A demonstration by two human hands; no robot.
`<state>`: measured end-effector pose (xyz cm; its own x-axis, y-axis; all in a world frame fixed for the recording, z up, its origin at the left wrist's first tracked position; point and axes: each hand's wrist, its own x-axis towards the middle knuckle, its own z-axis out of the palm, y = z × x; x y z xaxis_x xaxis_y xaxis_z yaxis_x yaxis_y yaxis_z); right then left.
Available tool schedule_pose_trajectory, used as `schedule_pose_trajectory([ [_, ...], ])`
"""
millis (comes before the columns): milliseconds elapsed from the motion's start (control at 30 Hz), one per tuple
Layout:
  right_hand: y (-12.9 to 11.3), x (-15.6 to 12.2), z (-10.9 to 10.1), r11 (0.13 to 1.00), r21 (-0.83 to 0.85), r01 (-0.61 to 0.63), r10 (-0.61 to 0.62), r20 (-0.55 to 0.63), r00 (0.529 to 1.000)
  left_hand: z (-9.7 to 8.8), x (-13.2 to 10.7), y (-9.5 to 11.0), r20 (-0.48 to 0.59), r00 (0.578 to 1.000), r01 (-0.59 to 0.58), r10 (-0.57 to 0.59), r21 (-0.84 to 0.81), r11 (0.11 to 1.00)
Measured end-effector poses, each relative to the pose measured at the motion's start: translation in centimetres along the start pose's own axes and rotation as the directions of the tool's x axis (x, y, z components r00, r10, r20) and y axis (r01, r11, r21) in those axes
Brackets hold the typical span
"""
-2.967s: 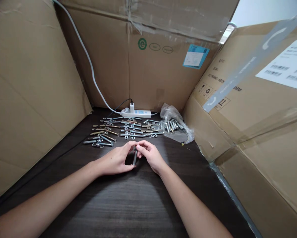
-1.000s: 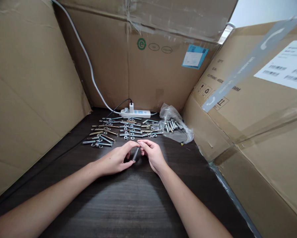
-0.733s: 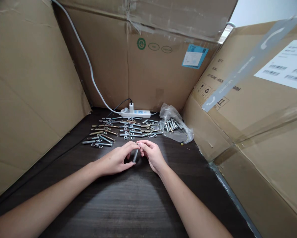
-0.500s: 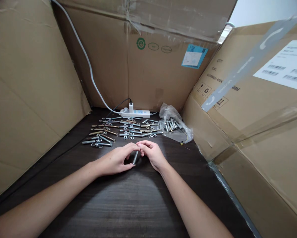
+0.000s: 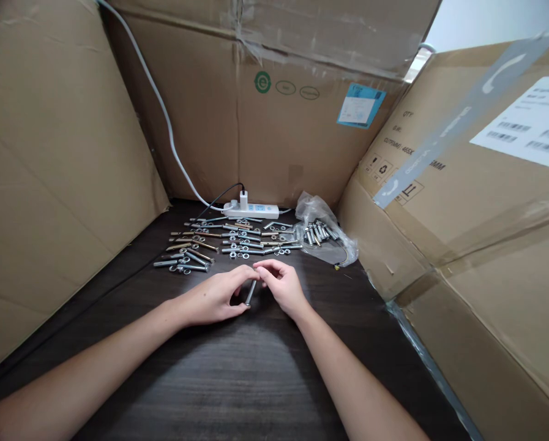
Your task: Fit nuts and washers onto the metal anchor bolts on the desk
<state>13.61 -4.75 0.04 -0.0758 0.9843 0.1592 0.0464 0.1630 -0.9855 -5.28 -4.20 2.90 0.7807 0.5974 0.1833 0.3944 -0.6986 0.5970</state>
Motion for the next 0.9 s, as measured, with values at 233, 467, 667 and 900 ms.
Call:
schedule_pose_trajectory([
  [233,0.2,0.1,-0.8,0.974,0.184,-0.134,0.106,0.155,0.982,-0.1,0.0,0.0,-0.004,0.999,-0.034,0.034,0.006,0.999],
  [467,-0.3,0.2,-1.2,0.958,0.229,-0.170,0.126,0.196,0.973,-0.2,0.0,0.1,-0.042,0.998,-0.049,0.048,-0.025,0.998],
  [667,0.5,0.4,-0.8,0.935,0.310,-0.175,0.137,0.140,0.981,-0.2,0.0,0.0,-0.015,0.999,-0.045,0.045,-0.012,0.999],
  [900,-0.1,0.4,-0.6,0.929,0.335,-0.160,0.155,0.040,0.987,-0.2,0.0,0.0,-0.027,0.999,-0.032,0.032,0.010,0.999],
])
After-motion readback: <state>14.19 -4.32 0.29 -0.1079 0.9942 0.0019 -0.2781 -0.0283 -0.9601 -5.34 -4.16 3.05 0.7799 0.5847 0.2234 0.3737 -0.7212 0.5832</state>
